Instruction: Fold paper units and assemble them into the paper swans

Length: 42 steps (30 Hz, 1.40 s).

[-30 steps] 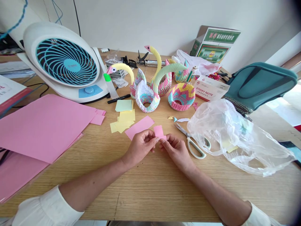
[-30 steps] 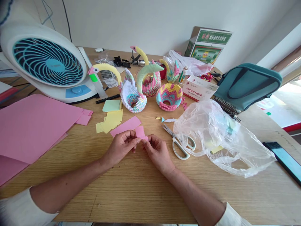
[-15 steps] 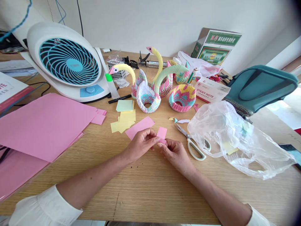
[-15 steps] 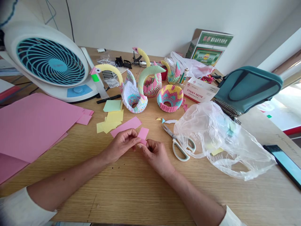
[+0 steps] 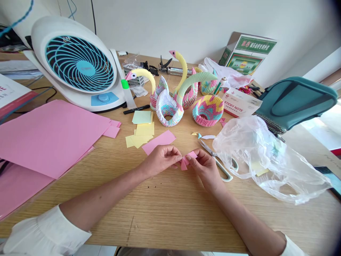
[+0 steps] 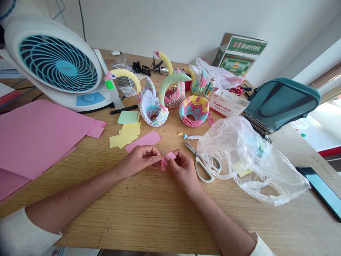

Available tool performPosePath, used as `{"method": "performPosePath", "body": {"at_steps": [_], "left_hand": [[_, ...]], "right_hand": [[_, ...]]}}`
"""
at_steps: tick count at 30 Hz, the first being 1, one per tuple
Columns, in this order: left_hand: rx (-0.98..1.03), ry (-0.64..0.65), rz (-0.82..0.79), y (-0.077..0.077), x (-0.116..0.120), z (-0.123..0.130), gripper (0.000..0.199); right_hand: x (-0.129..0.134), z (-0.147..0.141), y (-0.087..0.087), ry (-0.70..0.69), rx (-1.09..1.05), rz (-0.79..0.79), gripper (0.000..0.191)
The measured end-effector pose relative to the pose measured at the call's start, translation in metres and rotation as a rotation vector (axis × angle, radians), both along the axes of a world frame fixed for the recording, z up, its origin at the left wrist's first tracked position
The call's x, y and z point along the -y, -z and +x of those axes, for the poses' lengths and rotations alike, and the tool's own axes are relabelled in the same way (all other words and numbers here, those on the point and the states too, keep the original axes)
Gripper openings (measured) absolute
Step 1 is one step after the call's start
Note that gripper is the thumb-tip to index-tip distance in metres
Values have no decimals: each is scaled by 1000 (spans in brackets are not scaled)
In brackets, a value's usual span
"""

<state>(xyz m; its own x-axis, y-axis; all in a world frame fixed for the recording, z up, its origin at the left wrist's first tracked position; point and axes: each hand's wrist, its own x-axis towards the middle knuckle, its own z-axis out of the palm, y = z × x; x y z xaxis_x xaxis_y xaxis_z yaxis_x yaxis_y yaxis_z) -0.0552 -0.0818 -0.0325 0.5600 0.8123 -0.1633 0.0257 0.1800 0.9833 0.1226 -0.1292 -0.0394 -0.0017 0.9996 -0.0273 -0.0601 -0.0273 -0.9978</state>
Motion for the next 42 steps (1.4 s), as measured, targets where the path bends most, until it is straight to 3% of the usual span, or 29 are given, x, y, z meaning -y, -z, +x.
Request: {"method": "performPosePath", "body": {"at_steps": [9, 13, 18, 23, 29, 42], "left_hand": [[45, -10, -26, 1, 3, 2, 21], [-43, -77, 104, -1, 2, 2, 16], [-134, -123, 203, -4, 0, -1, 9], [-156, -153, 255, -8, -1, -2, 8], [-130, -141, 225, -12, -1, -3, 8], [-55, -124, 150, -23, 1, -4, 10]], "right_hand": [[3, -4, 7, 42, 38, 22, 29], [4, -5, 9, 43, 100, 122, 22], [9, -3, 8, 47, 357, 328, 3], [9, -1, -2, 37, 617, 589, 16], [8, 4, -2, -15, 749, 745, 29], [7, 9, 0, -167, 948, 845, 46]]}}
